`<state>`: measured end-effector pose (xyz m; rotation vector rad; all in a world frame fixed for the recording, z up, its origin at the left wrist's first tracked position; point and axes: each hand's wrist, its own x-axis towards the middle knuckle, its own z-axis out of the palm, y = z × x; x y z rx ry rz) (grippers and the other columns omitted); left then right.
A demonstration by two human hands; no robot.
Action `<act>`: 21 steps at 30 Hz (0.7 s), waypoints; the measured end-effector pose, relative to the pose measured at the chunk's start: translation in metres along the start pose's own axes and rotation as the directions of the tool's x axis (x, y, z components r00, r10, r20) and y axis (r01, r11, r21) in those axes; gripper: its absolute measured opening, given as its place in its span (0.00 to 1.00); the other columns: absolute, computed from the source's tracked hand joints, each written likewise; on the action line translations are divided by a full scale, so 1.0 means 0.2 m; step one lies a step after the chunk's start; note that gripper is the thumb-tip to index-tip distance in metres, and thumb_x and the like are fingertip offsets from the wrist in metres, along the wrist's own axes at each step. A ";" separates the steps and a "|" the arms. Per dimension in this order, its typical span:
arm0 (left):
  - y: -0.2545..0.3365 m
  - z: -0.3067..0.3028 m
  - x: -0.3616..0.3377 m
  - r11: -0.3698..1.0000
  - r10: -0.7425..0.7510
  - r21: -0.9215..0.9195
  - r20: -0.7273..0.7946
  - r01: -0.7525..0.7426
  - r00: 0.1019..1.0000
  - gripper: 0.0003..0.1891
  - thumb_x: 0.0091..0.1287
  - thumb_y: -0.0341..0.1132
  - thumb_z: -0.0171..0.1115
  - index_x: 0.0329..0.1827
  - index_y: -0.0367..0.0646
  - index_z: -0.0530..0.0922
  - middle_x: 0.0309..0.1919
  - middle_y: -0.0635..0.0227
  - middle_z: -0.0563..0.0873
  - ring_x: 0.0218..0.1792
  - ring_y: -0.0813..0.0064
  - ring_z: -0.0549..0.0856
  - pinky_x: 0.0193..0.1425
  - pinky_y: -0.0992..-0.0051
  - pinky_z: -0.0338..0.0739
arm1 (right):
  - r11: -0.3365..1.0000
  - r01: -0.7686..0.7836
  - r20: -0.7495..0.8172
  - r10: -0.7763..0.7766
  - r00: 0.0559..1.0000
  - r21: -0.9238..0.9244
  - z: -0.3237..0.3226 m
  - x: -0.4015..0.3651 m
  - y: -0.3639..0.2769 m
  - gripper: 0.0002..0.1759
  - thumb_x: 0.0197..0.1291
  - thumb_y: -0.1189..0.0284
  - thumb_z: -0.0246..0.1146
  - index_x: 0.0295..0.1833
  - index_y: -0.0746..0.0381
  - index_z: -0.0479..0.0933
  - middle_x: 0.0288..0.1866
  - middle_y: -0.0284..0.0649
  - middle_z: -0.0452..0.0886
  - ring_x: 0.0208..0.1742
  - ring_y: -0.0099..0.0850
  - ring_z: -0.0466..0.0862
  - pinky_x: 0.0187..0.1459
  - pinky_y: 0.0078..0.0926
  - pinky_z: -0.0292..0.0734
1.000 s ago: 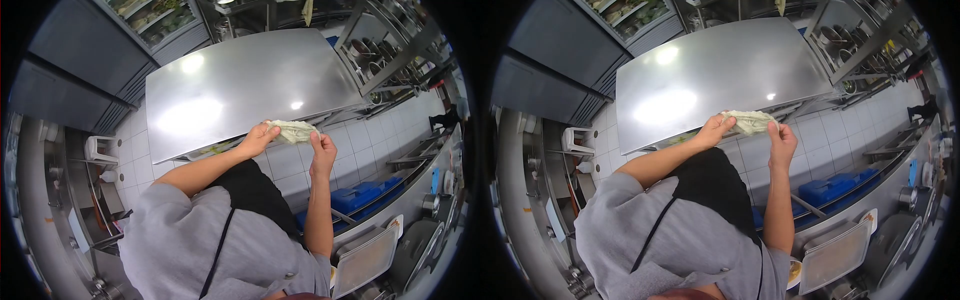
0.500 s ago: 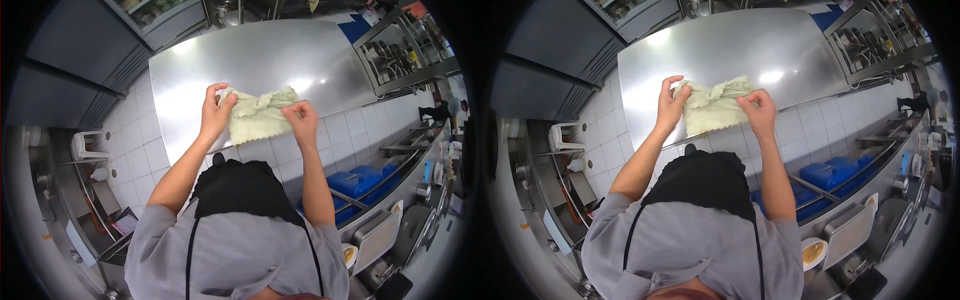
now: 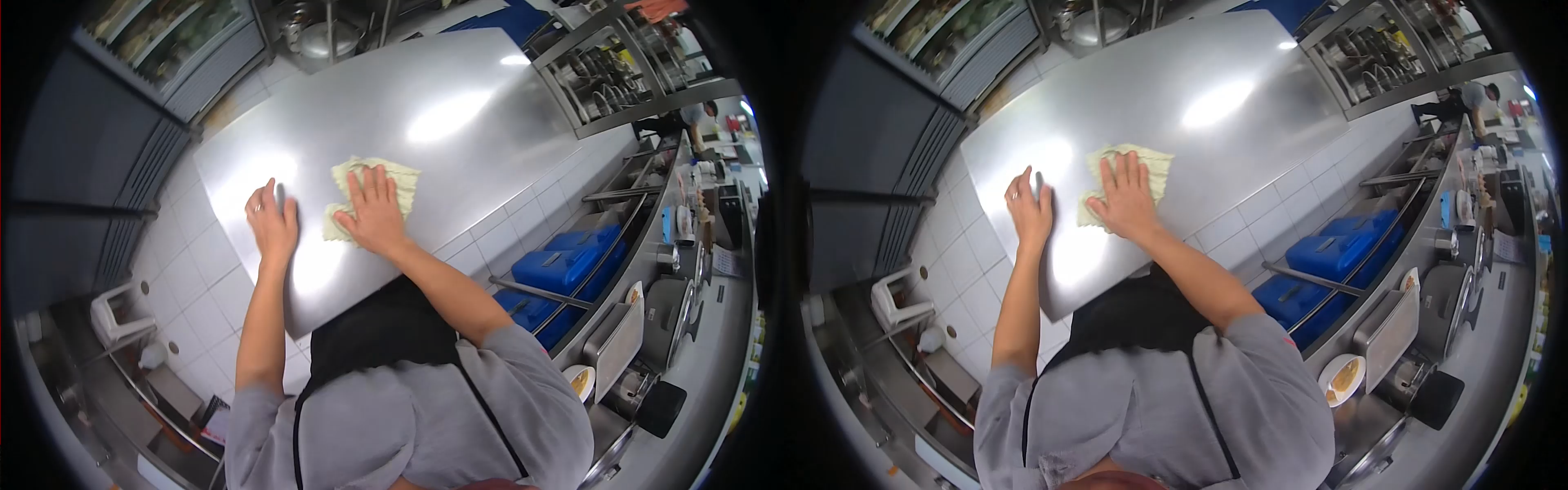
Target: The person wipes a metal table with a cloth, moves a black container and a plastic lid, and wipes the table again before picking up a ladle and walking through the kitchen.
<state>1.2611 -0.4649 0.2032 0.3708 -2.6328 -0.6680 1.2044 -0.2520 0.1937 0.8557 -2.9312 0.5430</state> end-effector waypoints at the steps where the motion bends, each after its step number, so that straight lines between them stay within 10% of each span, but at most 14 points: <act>1: 0.01 0.00 -0.01 1.000 -0.010 0.024 0.015 0.010 1.000 0.27 0.68 0.36 0.60 0.70 0.39 0.69 0.63 0.46 0.71 0.65 0.48 0.68 0.70 0.54 0.62 | 1.000 0.023 0.028 -0.023 0.999 0.020 -0.02 0.06 0.03 0.48 0.66 0.40 0.52 0.79 0.65 0.55 0.78 0.63 0.53 0.81 0.61 0.45 0.77 0.59 0.39; 13: 0.08 0.00 0.02 0.974 -0.056 0.223 0.092 0.034 0.994 0.29 0.67 0.38 0.59 0.71 0.35 0.68 0.64 0.44 0.69 0.65 0.46 0.67 0.71 0.53 0.60 | 0.900 -0.426 -0.292 0.384 0.876 -0.095 -0.20 1.34 1.48 0.47 0.66 0.36 0.48 0.80 0.58 0.55 0.79 0.58 0.55 0.82 0.59 0.44 0.78 0.57 0.39; 21: 0.09 0.02 0.01 0.966 -0.089 0.251 0.121 0.057 0.989 0.31 0.68 0.39 0.55 0.72 0.31 0.64 0.65 0.40 0.67 0.65 0.44 0.66 0.72 0.51 0.58 | 0.996 -0.042 -0.058 0.037 0.998 -0.076 -0.16 1.51 1.36 0.39 0.69 0.41 0.46 0.80 0.48 0.57 0.81 0.53 0.56 0.82 0.54 0.49 0.78 0.56 0.40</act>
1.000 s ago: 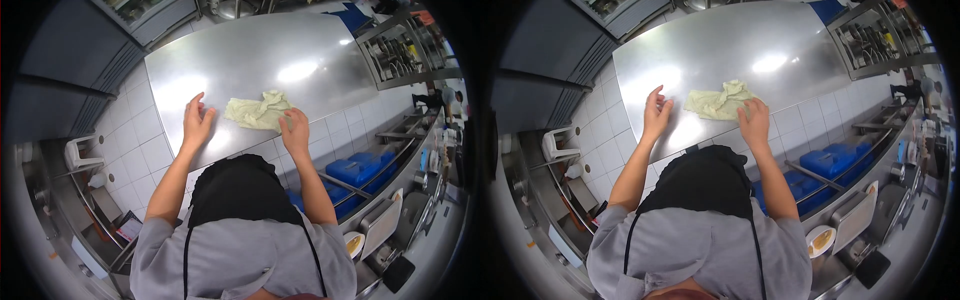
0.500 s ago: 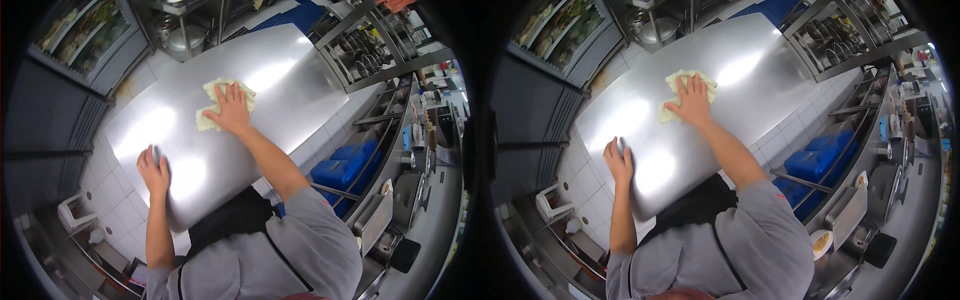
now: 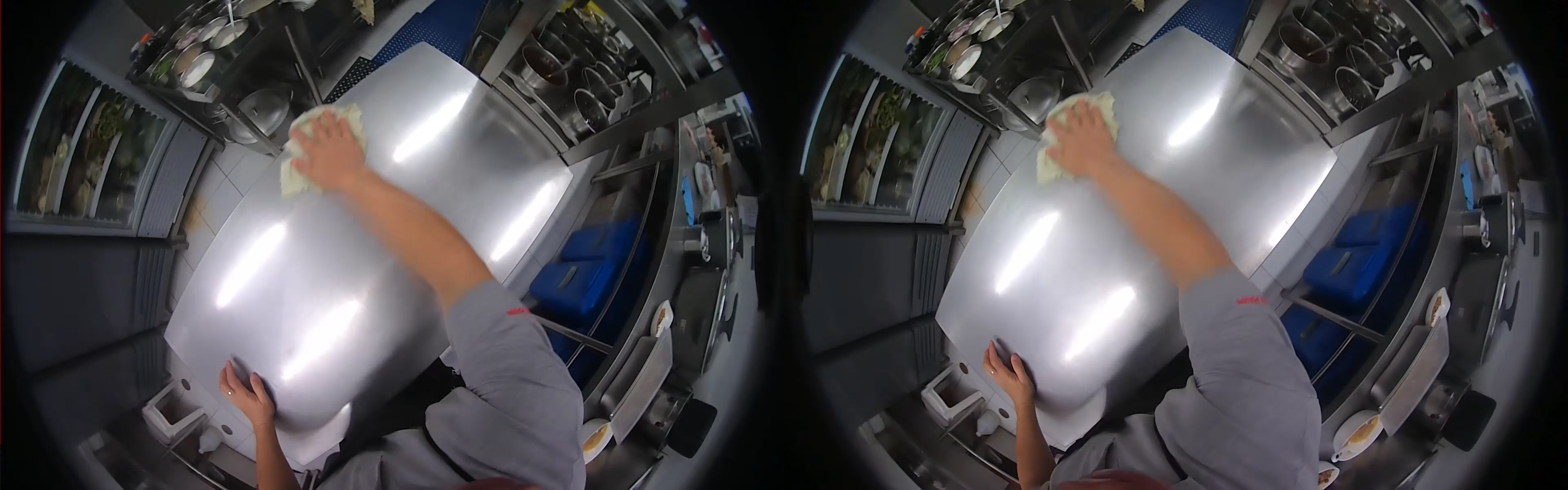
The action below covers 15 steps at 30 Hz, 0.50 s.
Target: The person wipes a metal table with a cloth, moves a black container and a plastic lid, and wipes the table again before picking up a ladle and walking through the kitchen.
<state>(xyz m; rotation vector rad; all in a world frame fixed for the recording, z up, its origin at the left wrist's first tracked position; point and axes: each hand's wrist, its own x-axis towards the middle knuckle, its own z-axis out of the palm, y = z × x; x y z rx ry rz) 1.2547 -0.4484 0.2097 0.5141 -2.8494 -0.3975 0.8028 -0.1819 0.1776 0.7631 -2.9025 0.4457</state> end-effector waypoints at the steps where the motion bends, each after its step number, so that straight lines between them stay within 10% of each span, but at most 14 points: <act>1: 0.01 -0.01 0.01 1.000 -0.005 0.017 0.012 0.004 1.000 0.31 0.68 0.39 0.55 0.72 0.31 0.64 0.65 0.40 0.67 0.65 0.44 0.66 0.72 0.51 0.58 | 0.993 -0.089 -0.004 0.089 0.996 -0.082 -0.03 0.09 0.13 0.40 0.68 0.39 0.46 0.80 0.46 0.57 0.81 0.49 0.56 0.82 0.52 0.49 0.77 0.56 0.42; 7: -0.04 0.02 0.01 1.000 0.013 0.024 0.007 -0.013 1.000 0.31 0.71 0.42 0.53 0.73 0.33 0.63 0.66 0.42 0.66 0.66 0.45 0.66 0.72 0.52 0.58 | 0.765 -0.642 -0.204 0.621 0.757 -0.052 -0.26 0.09 1.09 0.44 0.66 0.37 0.46 0.80 0.50 0.56 0.83 0.49 0.50 0.83 0.52 0.44 0.79 0.52 0.37; 15: -0.06 0.01 0.00 0.999 0.042 0.017 0.001 -0.042 0.999 0.30 0.70 0.41 0.54 0.71 0.32 0.65 0.65 0.41 0.67 0.64 0.45 0.67 0.70 0.52 0.60 | 0.630 -0.726 -0.296 0.663 0.688 -0.275 -0.40 -1.23 1.39 0.41 0.69 0.40 0.44 0.81 0.51 0.55 0.82 0.49 0.52 0.83 0.49 0.46 0.79 0.49 0.41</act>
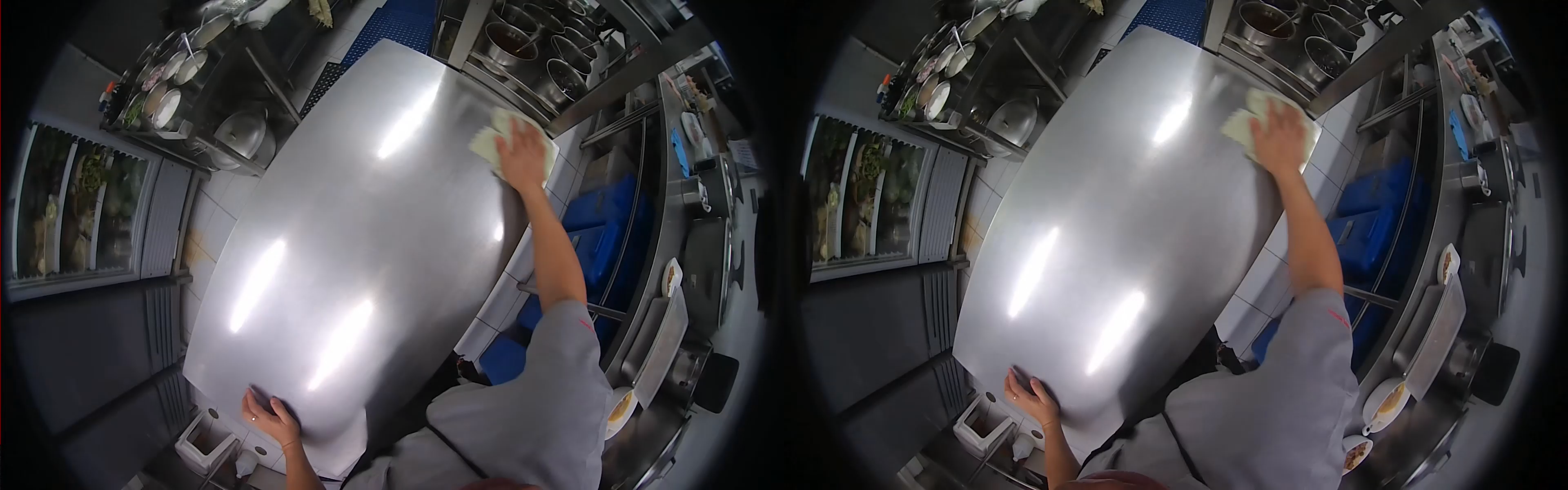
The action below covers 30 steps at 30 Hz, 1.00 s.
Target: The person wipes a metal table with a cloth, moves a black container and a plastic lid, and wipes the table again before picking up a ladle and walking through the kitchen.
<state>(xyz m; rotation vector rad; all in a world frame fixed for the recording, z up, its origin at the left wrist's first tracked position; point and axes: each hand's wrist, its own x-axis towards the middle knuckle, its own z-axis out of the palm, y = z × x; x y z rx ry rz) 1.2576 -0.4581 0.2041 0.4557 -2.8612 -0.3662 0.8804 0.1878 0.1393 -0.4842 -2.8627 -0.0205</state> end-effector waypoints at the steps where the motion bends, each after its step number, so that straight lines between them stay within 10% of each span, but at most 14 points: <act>1: 0.01 0.00 0.01 1.000 0.014 -0.006 -0.004 -0.014 1.000 0.30 0.70 0.41 0.54 0.71 0.32 0.65 0.65 0.42 0.67 0.64 0.46 0.68 0.69 0.52 0.60 | 0.986 -0.153 0.054 0.150 0.987 0.071 -0.16 -0.09 0.02 0.42 0.69 0.39 0.44 0.81 0.52 0.55 0.82 0.52 0.53 0.83 0.50 0.47 0.78 0.52 0.43; 5: 0.02 0.00 0.01 1.000 0.021 0.024 -0.027 -0.020 0.999 0.29 0.70 0.41 0.54 0.71 0.34 0.66 0.64 0.43 0.68 0.63 0.46 0.68 0.68 0.52 0.61 | 0.917 -0.379 0.006 0.382 0.924 -0.126 -0.16 -0.06 -0.17 0.43 0.70 0.40 0.43 0.78 0.60 0.58 0.80 0.53 0.56 0.83 0.50 0.47 0.76 0.56 0.46; 7: 0.01 0.01 0.02 0.999 0.042 0.032 -0.033 -0.041 0.999 0.29 0.70 0.41 0.55 0.71 0.34 0.66 0.64 0.43 0.69 0.63 0.46 0.68 0.69 0.51 0.61 | 0.994 -0.063 -0.074 0.070 0.995 0.094 -0.01 -0.04 -0.36 0.40 0.70 0.43 0.45 0.76 0.62 0.62 0.79 0.53 0.58 0.80 0.53 0.54 0.75 0.58 0.50; 8: 0.01 0.01 0.01 0.998 0.051 0.043 -0.040 -0.049 0.998 0.30 0.70 0.41 0.55 0.71 0.34 0.66 0.64 0.43 0.69 0.63 0.46 0.68 0.69 0.51 0.61 | 0.986 0.076 0.203 -0.107 0.973 0.150 -0.15 -0.06 -0.55 0.39 0.70 0.44 0.45 0.76 0.60 0.63 0.79 0.52 0.58 0.80 0.52 0.54 0.76 0.59 0.46; 12: -0.03 -0.03 -0.01 0.998 0.064 -0.007 -0.030 -0.064 0.998 0.29 0.69 0.40 0.56 0.71 0.34 0.66 0.64 0.42 0.70 0.64 0.45 0.68 0.70 0.52 0.60 | 0.812 0.502 -0.003 -0.525 0.851 0.296 -0.06 -0.16 -0.65 0.36 0.72 0.45 0.43 0.78 0.54 0.61 0.78 0.54 0.60 0.81 0.52 0.54 0.79 0.52 0.42; 14: -0.04 0.01 -0.01 0.993 0.082 -0.077 -0.063 -0.087 0.995 0.29 0.69 0.39 0.57 0.71 0.34 0.67 0.64 0.41 0.70 0.65 0.44 0.68 0.71 0.52 0.60 | 0.976 0.088 0.049 -0.100 0.994 0.201 -0.16 -0.15 -0.34 0.37 0.73 0.45 0.41 0.80 0.54 0.57 0.79 0.54 0.59 0.81 0.51 0.53 0.80 0.47 0.40; 15: -0.04 0.01 0.00 0.993 0.085 -0.078 -0.076 -0.091 0.993 0.29 0.69 0.38 0.57 0.71 0.34 0.67 0.64 0.41 0.70 0.65 0.44 0.68 0.71 0.52 0.60 | 0.975 -0.021 0.011 0.024 1.000 -0.220 -0.05 -0.11 -0.18 0.37 0.73 0.42 0.40 0.80 0.48 0.57 0.81 0.51 0.56 0.81 0.58 0.51 0.78 0.52 0.45; 17: -0.02 0.01 0.01 0.994 0.039 -0.095 -0.075 -0.046 0.996 0.29 0.68 0.37 0.57 0.71 0.34 0.67 0.64 0.41 0.70 0.65 0.44 0.68 0.71 0.53 0.60 | 0.987 -0.156 0.049 0.158 0.986 -0.042 -0.23 -0.33 -0.18 0.35 0.74 0.45 0.41 0.80 0.47 0.56 0.81 0.48 0.56 0.80 0.58 0.53 0.76 0.56 0.49; 21: -0.03 0.01 0.01 0.981 0.060 -0.177 -0.082 -0.074 0.995 0.31 0.67 0.38 0.59 0.72 0.35 0.66 0.64 0.42 0.70 0.66 0.45 0.66 0.71 0.51 0.58 | 0.947 0.281 -0.004 -0.285 0.958 -0.154 -0.27 -0.85 -0.49 0.33 0.73 0.45 0.42 0.79 0.44 0.59 0.81 0.45 0.58 0.77 0.58 0.59 0.71 0.60 0.56; 25: -0.10 -0.05 -0.01 0.695 0.075 -0.712 -0.070 -0.102 0.995 0.31 0.67 0.40 0.62 0.71 0.35 0.67 0.59 0.51 0.76 0.58 0.58 0.77 0.67 0.62 0.68 | 0.775 0.632 -0.015 -0.632 0.775 0.027 -0.63 -1.83 -1.15 0.32 0.70 0.48 0.50 0.76 0.46 0.64 0.80 0.44 0.60 0.75 0.57 0.62 0.69 0.59 0.59; 27: -0.24 -0.14 -0.04 0.243 0.081 -0.959 0.170 0.146 0.982 0.24 0.74 0.40 0.58 0.69 0.37 0.70 0.56 0.60 0.79 0.59 0.70 0.77 0.64 0.69 0.71 | 0.607 0.764 -0.037 -0.777 0.628 0.220 -0.85 -2.40 -1.38 0.32 0.69 0.50 0.52 0.77 0.46 0.63 0.80 0.45 0.58 0.76 0.56 0.61 0.72 0.59 0.57; 30: -0.60 -0.27 -0.32 0.137 0.037 -0.962 0.241 0.234 0.970 0.20 0.76 0.40 0.56 0.65 0.37 0.74 0.51 0.63 0.83 0.53 0.73 0.80 0.59 0.70 0.75 | 0.544 0.758 0.046 -0.822 0.568 0.360 -0.98 -2.77 -1.52 0.33 0.68 0.53 0.55 0.77 0.46 0.62 0.80 0.48 0.58 0.76 0.52 0.63 0.72 0.55 0.58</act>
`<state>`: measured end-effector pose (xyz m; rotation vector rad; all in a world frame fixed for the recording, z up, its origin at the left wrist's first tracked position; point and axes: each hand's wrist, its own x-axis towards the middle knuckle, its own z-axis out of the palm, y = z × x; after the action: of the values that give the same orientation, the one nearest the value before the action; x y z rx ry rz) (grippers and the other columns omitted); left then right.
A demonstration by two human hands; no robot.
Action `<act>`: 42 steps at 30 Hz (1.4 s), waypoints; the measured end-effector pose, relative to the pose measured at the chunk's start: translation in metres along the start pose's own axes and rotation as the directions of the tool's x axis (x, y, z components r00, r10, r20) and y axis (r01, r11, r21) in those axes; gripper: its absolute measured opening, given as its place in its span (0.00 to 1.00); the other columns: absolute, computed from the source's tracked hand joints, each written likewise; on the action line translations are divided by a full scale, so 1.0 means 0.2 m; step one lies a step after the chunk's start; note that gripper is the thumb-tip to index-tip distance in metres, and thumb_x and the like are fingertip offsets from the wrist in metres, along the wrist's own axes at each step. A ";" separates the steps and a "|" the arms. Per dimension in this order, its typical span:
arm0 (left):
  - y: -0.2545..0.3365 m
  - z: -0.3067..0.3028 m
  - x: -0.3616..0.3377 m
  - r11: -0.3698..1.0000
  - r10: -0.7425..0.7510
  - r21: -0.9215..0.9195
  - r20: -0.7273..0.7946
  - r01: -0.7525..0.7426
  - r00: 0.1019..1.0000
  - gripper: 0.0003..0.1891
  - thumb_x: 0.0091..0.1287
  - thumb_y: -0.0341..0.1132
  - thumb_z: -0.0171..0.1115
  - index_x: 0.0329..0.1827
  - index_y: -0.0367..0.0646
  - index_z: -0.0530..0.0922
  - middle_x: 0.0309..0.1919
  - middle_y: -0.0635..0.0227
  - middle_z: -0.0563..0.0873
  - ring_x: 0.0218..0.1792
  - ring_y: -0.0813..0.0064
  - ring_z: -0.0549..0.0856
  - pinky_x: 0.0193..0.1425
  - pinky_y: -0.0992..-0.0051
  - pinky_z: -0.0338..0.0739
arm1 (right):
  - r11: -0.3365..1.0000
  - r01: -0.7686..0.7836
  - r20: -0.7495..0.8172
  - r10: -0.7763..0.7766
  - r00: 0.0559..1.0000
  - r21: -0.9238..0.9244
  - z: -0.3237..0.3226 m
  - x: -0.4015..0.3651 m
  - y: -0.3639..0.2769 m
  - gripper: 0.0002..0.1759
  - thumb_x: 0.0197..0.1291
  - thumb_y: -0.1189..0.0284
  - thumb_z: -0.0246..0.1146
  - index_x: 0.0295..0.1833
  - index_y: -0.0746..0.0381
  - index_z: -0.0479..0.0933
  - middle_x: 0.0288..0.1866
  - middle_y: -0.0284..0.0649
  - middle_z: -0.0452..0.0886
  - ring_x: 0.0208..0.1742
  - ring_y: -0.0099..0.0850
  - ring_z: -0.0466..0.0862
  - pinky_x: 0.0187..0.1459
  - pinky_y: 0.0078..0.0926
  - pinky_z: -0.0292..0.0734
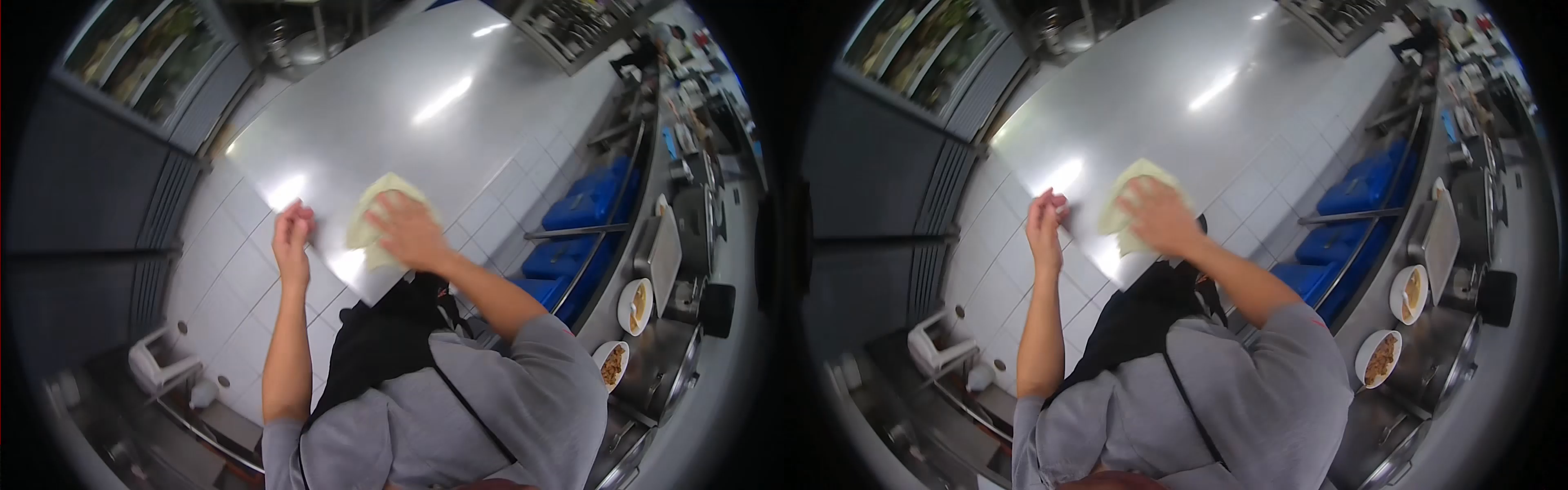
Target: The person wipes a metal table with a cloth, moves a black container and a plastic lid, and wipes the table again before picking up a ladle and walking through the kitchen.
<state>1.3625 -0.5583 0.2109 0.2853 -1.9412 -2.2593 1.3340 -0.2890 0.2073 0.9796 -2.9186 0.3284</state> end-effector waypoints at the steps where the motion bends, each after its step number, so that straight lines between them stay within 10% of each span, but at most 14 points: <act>1: 0.00 -0.14 -0.17 0.998 -0.020 0.054 0.006 0.019 1.000 0.20 0.76 0.40 0.56 0.64 0.37 0.74 0.49 0.64 0.83 0.52 0.73 0.81 0.58 0.69 0.76 | 0.998 -0.046 0.042 0.044 0.998 0.034 -0.01 -0.05 -0.03 0.34 0.67 0.53 0.57 0.77 0.46 0.62 0.79 0.48 0.59 0.75 0.50 0.65 0.72 0.54 0.59; 5: -0.26 -0.69 -0.82 0.951 -0.308 -0.043 -0.209 0.306 0.928 0.20 0.75 0.43 0.57 0.61 0.39 0.77 0.44 0.64 0.84 0.46 0.72 0.83 0.55 0.68 0.78 | 0.878 -0.348 -0.233 0.281 0.931 -0.329 0.01 -0.06 0.38 0.33 0.70 0.52 0.54 0.75 0.57 0.65 0.72 0.53 0.68 0.72 0.47 0.69 0.70 0.48 0.63; 14: -0.60 -1.25 -1.53 0.734 -0.628 -0.199 -0.564 0.649 0.536 0.15 0.73 0.45 0.59 0.54 0.45 0.80 0.36 0.71 0.84 0.36 0.79 0.82 0.40 0.75 0.75 | 0.328 -0.932 -0.351 0.864 0.361 -0.152 0.09 0.35 0.88 0.41 0.70 0.37 0.38 0.80 0.49 0.56 0.80 0.57 0.55 0.76 0.69 0.54 0.72 0.67 0.49; 19: -0.80 -1.47 -1.25 0.694 -0.660 -0.031 -0.426 0.720 0.618 0.14 0.72 0.42 0.60 0.53 0.43 0.79 0.32 0.73 0.83 0.29 0.82 0.80 0.30 0.78 0.71 | 0.643 -0.724 -0.305 0.657 0.690 -0.251 0.24 0.54 0.46 0.39 0.72 0.42 0.43 0.80 0.54 0.57 0.80 0.53 0.58 0.78 0.63 0.55 0.72 0.66 0.51; 23: -0.79 -1.66 -0.75 0.562 -0.627 0.490 -0.272 0.666 0.730 0.19 0.68 0.42 0.63 0.55 0.39 0.80 0.32 0.63 0.87 0.32 0.75 0.84 0.36 0.73 0.78 | 0.912 -0.347 -0.106 0.331 0.938 -0.217 0.23 0.73 -0.22 0.39 0.69 0.45 0.50 0.81 0.50 0.55 0.83 0.50 0.48 0.81 0.60 0.49 0.74 0.66 0.46; 28: -0.54 -1.93 0.00 0.343 -0.618 0.828 -0.158 0.444 0.771 0.21 0.64 0.43 0.65 0.57 0.43 0.81 0.40 0.52 0.89 0.43 0.56 0.88 0.51 0.62 0.81 | 0.990 -0.143 0.021 0.143 0.990 -0.015 0.21 1.22 -0.48 0.37 0.69 0.45 0.51 0.80 0.46 0.57 0.83 0.46 0.51 0.82 0.55 0.49 0.75 0.62 0.46; 32: -0.29 -2.11 0.60 0.517 -0.394 0.765 -0.186 0.384 0.900 0.18 0.67 0.37 0.63 0.57 0.38 0.80 0.33 0.60 0.87 0.35 0.71 0.84 0.42 0.70 0.78 | 0.974 -0.217 -0.097 0.211 0.973 -0.057 0.27 1.56 -0.19 0.37 0.69 0.43 0.49 0.80 0.45 0.58 0.83 0.44 0.53 0.82 0.52 0.50 0.75 0.59 0.48; 36: -0.15 -2.27 0.97 0.670 -0.336 0.618 -0.241 0.411 0.910 0.17 0.68 0.33 0.62 0.57 0.36 0.79 0.31 0.66 0.84 0.32 0.78 0.80 0.37 0.74 0.76 | 0.721 -0.668 -0.270 0.617 0.739 -0.182 0.25 1.76 0.46 0.37 0.70 0.41 0.45 0.80 0.44 0.58 0.83 0.44 0.53 0.82 0.53 0.49 0.76 0.59 0.48; 38: -0.13 -2.37 1.08 0.607 -0.416 0.668 -0.194 0.430 0.889 0.16 0.68 0.33 0.61 0.56 0.35 0.78 0.29 0.68 0.82 0.30 0.80 0.78 0.35 0.76 0.74 | 0.453 -0.891 -0.319 0.845 0.429 0.003 0.21 1.79 0.75 0.39 0.70 0.40 0.43 0.79 0.51 0.58 0.82 0.49 0.52 0.82 0.56 0.47 0.76 0.61 0.43; 42: -0.38 -2.71 1.21 0.378 -0.640 0.827 -0.092 0.417 0.763 0.12 0.70 0.38 0.60 0.48 0.39 0.80 0.25 0.67 0.81 0.21 0.77 0.80 0.20 0.74 0.72 | 0.208 -0.978 -0.297 0.933 0.201 -0.007 0.20 1.86 0.79 0.39 0.71 0.42 0.43 0.78 0.54 0.60 0.83 0.51 0.50 0.82 0.58 0.46 0.77 0.60 0.40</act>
<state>1.2579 -1.1236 0.0467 0.8988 -3.3641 -1.4167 0.9426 -0.3942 0.1790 -1.0614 -2.7608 0.1201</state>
